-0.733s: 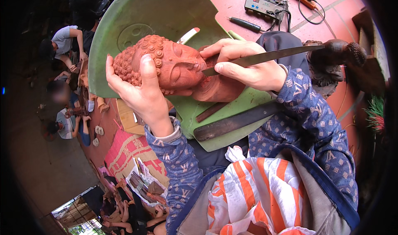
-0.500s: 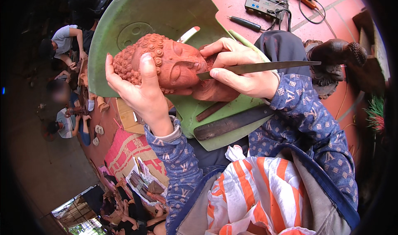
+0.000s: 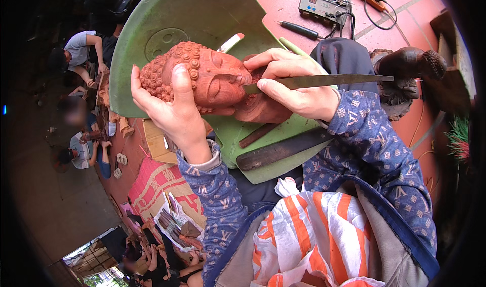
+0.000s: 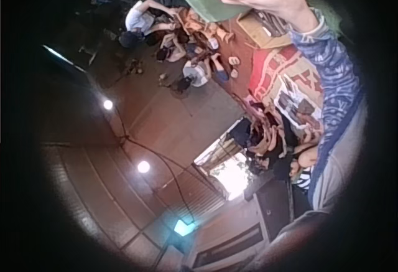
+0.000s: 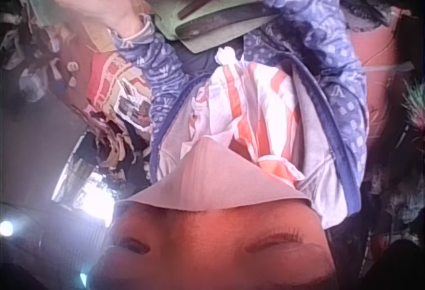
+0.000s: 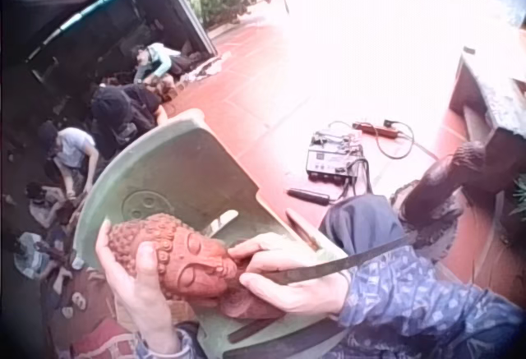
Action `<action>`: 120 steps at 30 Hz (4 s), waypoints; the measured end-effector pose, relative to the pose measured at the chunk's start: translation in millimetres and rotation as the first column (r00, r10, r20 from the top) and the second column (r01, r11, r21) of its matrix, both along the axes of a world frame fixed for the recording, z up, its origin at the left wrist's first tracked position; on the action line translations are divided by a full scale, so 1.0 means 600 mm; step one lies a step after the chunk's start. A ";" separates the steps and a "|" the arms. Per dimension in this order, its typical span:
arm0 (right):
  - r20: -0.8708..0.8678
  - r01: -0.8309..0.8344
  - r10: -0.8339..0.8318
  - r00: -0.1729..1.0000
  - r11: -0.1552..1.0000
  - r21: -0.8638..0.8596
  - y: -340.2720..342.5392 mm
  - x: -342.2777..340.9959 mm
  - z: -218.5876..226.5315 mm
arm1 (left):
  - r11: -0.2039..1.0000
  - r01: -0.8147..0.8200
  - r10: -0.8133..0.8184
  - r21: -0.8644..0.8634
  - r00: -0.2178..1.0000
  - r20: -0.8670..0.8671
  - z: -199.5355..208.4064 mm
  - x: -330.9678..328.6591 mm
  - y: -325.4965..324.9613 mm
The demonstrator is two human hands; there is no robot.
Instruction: The person carves a reddish-brown wooden Buddha head using a metal chisel. They hold the head steady with one hand and carefully shape the facial features, including the eyes, nose, and mouth, with the other hand.
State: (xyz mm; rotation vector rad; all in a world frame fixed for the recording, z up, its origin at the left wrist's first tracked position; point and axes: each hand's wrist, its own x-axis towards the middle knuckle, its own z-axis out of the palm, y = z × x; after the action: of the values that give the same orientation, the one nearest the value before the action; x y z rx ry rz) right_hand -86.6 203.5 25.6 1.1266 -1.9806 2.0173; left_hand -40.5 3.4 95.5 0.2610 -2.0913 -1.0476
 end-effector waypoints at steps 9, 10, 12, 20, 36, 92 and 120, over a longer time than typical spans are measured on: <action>0.022 0.001 -0.002 1.000 1.000 0.017 -0.001 0.005 0.011 | 0.997 -0.032 0.032 -0.072 0.999 -0.006 0.000 0.003 0.000; 0.026 -0.015 0.015 1.000 1.000 0.008 -0.001 0.002 0.008 | 0.995 -0.038 0.037 -0.093 0.999 -0.011 0.000 0.002 0.001; 0.034 -0.016 0.014 0.999 0.997 0.078 0.006 -0.004 0.003 | 0.995 -0.035 0.034 -0.096 0.999 -0.008 0.002 0.003 0.001; 0.084 -0.009 0.010 0.996 1.000 -0.015 -0.005 0.009 0.009 | 1.000 -0.019 0.019 -0.021 1.000 -0.001 0.005 0.002 0.005; 0.012 0.071 -0.070 0.997 0.993 -0.089 -0.014 0.019 -0.019 | 1.000 -0.020 0.020 -0.017 1.000 0.011 0.006 0.001 0.004; 0.497 -0.009 0.180 0.849 0.945 -0.328 0.012 0.086 -0.005 | 0.783 0.197 -0.258 0.590 0.966 0.020 -0.109 0.082 0.117; 0.452 0.013 0.114 0.885 0.963 -0.269 0.023 0.077 -0.001 | 0.903 -0.029 -0.039 0.428 0.988 0.149 -0.154 0.073 0.100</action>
State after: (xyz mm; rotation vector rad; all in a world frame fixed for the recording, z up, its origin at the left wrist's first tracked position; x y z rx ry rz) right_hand -40.1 217.5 25.2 0.6871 -1.7797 2.6855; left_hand 3.6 63.6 3.1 0.5709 -1.9700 -1.5320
